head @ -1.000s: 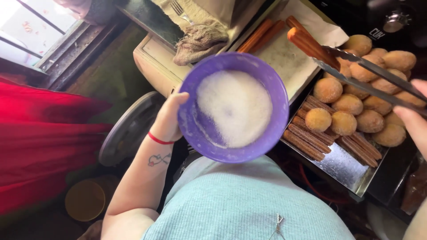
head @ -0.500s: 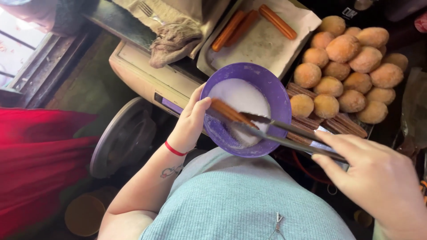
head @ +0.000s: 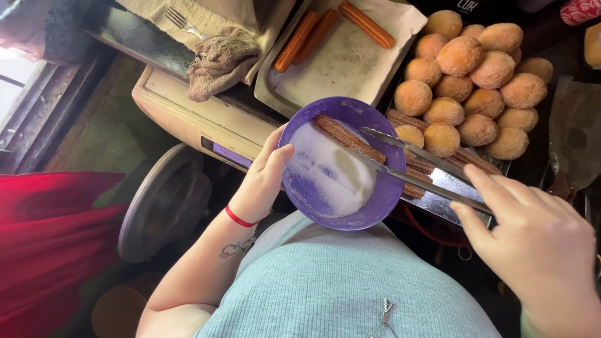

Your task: Coating freshly fried churros in sugar using tongs and a bowl of sugar before placing them on a display tray.

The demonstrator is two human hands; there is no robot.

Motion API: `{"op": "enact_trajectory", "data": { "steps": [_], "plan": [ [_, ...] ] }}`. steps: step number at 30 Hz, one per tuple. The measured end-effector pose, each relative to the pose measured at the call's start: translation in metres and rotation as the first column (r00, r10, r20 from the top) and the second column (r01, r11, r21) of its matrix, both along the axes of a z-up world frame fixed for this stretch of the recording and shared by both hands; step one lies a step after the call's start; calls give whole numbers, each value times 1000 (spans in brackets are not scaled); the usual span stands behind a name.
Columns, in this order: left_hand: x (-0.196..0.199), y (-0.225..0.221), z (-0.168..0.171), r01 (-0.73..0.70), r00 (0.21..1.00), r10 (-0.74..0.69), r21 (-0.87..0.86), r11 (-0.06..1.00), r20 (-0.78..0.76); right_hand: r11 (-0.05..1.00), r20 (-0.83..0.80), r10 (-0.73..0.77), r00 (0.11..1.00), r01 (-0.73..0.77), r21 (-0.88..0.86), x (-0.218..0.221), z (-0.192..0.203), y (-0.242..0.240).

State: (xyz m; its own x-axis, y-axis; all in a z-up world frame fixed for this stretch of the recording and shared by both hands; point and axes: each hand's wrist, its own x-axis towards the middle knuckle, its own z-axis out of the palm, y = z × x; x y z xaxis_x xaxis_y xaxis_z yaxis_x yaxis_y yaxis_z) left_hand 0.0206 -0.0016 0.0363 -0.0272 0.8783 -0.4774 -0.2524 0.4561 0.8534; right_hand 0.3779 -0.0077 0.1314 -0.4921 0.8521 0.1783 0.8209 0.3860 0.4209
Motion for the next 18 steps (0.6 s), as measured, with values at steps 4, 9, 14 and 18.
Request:
{"op": "enact_trajectory", "data": {
  "steps": [4, 9, 14, 18],
  "plan": [
    [3, 1, 2, 18, 998, -18, 0, 1000, -60, 1000, 22, -10, 1000, 10, 3, 6, -13, 4],
    [6, 2, -3, 7, 998, -5, 26, 1000, -69, 991, -49, -18, 999, 11, -133, 2, 0, 0],
    [5, 2, 2, 35, 999, -35, 19, 999, -12, 968, -51, -168, 985, 154, -198, 3, 5, -5],
    [6, 4, 5, 55, 998, -55, -1, 999, -44, 997, -163, -37, 986, 25, -75, 26, 3, -4]
  ]
}}
